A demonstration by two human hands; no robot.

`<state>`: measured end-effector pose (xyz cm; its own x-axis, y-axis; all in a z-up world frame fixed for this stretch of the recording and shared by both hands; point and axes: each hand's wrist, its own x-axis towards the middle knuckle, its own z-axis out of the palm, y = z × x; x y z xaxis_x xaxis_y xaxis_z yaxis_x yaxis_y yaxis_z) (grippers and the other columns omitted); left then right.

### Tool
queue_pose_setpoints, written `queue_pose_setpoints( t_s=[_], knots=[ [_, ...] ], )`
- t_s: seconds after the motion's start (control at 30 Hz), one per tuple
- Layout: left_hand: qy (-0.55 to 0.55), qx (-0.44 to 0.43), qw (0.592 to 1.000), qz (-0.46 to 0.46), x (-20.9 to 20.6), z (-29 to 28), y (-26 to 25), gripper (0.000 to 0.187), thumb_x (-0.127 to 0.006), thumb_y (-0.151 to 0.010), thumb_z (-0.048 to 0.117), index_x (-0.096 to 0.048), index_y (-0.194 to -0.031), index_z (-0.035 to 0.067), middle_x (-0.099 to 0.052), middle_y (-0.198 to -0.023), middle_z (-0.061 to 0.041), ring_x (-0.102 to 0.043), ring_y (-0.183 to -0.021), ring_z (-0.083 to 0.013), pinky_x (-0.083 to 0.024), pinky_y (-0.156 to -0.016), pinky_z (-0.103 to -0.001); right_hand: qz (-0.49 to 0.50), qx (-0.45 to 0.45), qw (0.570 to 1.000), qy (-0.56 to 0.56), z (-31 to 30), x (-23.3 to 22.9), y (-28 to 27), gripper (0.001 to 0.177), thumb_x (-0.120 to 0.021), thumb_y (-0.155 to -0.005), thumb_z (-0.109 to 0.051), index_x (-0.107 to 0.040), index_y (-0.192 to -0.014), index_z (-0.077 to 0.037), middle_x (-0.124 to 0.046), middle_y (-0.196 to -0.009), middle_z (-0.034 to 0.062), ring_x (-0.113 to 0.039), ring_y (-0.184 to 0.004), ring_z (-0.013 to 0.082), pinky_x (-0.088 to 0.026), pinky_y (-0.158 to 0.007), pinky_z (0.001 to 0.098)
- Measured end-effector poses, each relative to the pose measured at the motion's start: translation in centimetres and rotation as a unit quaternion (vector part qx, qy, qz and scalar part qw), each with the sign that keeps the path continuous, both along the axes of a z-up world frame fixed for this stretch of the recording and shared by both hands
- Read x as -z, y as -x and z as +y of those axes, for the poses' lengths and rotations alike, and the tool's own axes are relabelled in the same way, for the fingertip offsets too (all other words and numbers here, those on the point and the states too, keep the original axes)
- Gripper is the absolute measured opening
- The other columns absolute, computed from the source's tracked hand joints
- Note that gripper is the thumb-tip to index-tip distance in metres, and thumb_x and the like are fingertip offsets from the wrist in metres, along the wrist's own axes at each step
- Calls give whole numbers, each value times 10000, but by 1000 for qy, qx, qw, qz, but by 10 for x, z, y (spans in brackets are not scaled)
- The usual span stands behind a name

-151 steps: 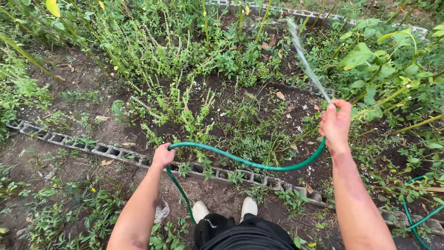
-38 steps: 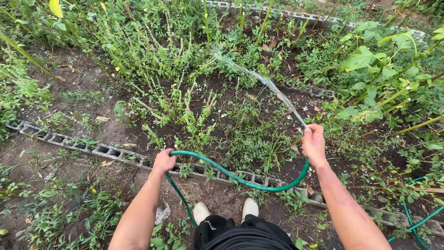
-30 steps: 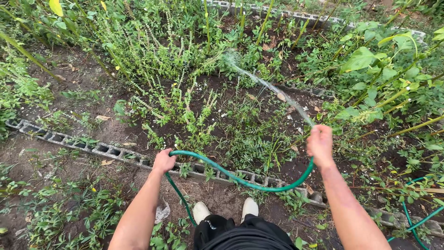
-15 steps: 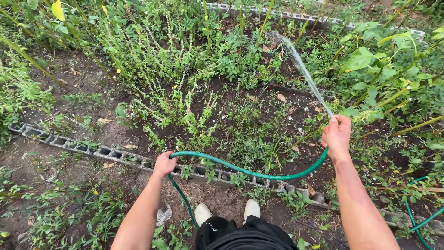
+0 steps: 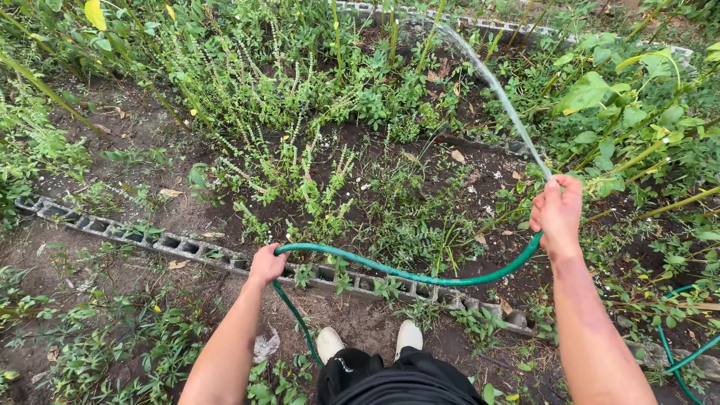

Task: Watering plants in an outdoor garden using a hose.

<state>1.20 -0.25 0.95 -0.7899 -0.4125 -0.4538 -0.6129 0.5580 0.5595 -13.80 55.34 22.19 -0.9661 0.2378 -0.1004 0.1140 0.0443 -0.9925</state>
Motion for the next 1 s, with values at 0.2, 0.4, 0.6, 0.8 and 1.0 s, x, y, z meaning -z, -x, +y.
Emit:
queue_pose_setpoints(
  t_s=[0.2,0.4,0.6,0.8,1.0],
  knots=[
    [-17,-11,1000,-15,-1,1,1,229,-665,-957,280,-753,-1086,112,-759,-893,-100,-705,-817,-216,-548,-794,-400,20,-8,1000,13,1,-12,-2,84,-392,-1155,-225,-361,-1188,-154,-398,-706,-5,-300,-462,64,-244,-380,262],
    [-4,2,1000,9,17,-5,2,276,-681,-941,274,-739,-1158,113,-760,-957,-103,-708,-877,-217,-543,-842,-390,35,-6,999,24,5,-22,-6,78,-403,-1156,-219,-371,-1203,-167,-411,-728,-7,-317,-476,66,-253,-388,259],
    [-7,1,1000,0,-1,2,0,266,-673,-944,283,-742,-1145,124,-767,-956,-108,-731,-902,-246,-550,-856,-407,42,-11,999,21,9,-25,-12,81,-409,-1161,-215,-370,-1217,-171,-415,-736,-5,-328,-486,67,-268,-397,258],
    [8,4,999,-36,-2,6,0,265,-667,-945,338,-766,-1103,149,-777,-938,-103,-733,-895,-256,-548,-858,-424,28,-13,999,29,15,-4,-12,89,-412,-1150,-221,-365,-1204,-168,-414,-719,0,-316,-463,69,-253,-378,260],
    [21,5,1000,-7,13,3,-2,287,-690,-916,337,-745,-1148,177,-771,-956,-93,-734,-904,-255,-550,-864,-413,-5,-6,1000,10,17,9,-14,84,-420,-1138,-218,-379,-1175,-154,-424,-712,-3,-324,-457,63,-258,-371,254]
  ],
)
